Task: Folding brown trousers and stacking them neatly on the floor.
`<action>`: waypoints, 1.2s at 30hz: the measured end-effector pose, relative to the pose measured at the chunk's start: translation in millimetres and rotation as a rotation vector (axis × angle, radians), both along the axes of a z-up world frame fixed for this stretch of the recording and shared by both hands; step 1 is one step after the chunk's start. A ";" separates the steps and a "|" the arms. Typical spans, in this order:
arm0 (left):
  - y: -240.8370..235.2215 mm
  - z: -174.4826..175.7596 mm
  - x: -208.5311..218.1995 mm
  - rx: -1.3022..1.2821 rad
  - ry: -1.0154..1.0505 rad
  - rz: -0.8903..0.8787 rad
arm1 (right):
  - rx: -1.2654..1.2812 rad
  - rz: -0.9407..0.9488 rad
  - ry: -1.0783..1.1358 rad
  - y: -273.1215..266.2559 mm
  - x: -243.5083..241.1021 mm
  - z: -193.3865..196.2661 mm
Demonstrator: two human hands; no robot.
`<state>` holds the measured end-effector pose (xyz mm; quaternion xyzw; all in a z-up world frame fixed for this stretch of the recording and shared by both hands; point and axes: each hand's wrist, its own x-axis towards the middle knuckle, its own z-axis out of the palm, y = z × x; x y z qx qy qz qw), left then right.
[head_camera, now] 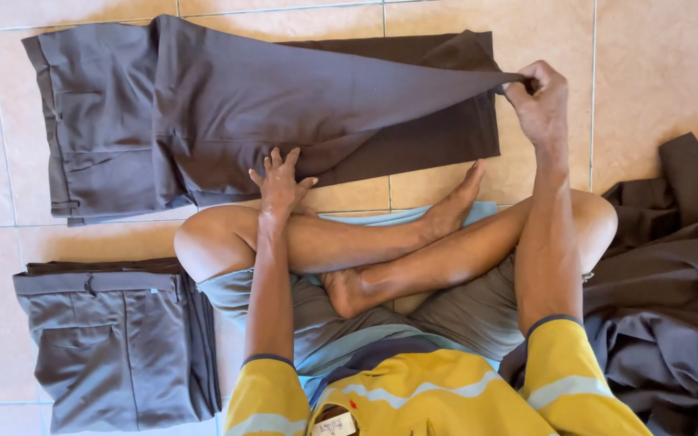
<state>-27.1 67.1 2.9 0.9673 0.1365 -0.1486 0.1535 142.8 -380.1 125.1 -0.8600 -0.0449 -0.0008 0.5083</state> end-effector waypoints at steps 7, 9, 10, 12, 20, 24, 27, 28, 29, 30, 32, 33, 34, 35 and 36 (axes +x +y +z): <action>-6.9 -22.7 2.7 0.170 0.060 -0.034 | 0.437 0.018 -0.051 7.4 -2.9 32.0; -4.2 -52.0 -3.3 0.303 -0.115 -0.025 | 0.392 -0.054 -0.101 11.3 1.6 36.8; -4.2 -52.6 -3.9 0.304 -0.115 -0.020 | 0.393 -0.049 -0.101 5.2 9.6 11.2; -6.4 -54.1 -4.4 0.286 -0.138 0.000 | 0.417 -0.384 0.174 -9.3 25.3 -40.1; -10.4 19.6 6.7 0.055 0.296 0.029 | -0.381 -0.125 0.357 -10.7 13.2 -69.1; -12.2 58.3 9.6 0.002 0.383 0.157 | 0.300 -0.088 -0.388 10.6 26.0 -27.7; -10.0 46.7 12.0 0.031 0.324 0.210 | 0.031 -0.107 -0.260 -2.9 33.6 -44.1; -9.6 46.4 13.8 0.034 0.314 0.200 | 0.032 -0.118 -0.269 -10.5 30.5 -60.5; -9.4 46.4 15.5 0.028 0.322 0.200 | -0.224 -0.110 -0.068 -18.1 27.5 -76.6; -10.3 44.3 9.7 0.018 0.342 0.205 | -0.481 -0.087 0.148 -25.7 19.7 -94.9; -7.1 32.8 10.5 0.011 0.324 0.184 | -0.505 -0.035 0.277 -16.9 11.7 -86.7; -6.4 26.8 9.7 0.004 0.304 0.169 | -0.524 0.023 0.403 -13.5 6.3 -82.6; -6.9 26.3 10.4 0.003 0.301 0.160 | -0.525 0.013 0.403 -10.6 9.0 -90.4; -7.2 26.5 10.9 0.003 0.308 0.172 | -0.503 0.027 0.220 -7.7 11.5 -97.7; -5.7 27.2 11.3 0.004 0.314 0.188 | -0.478 0.047 0.035 -2.2 16.3 -105.1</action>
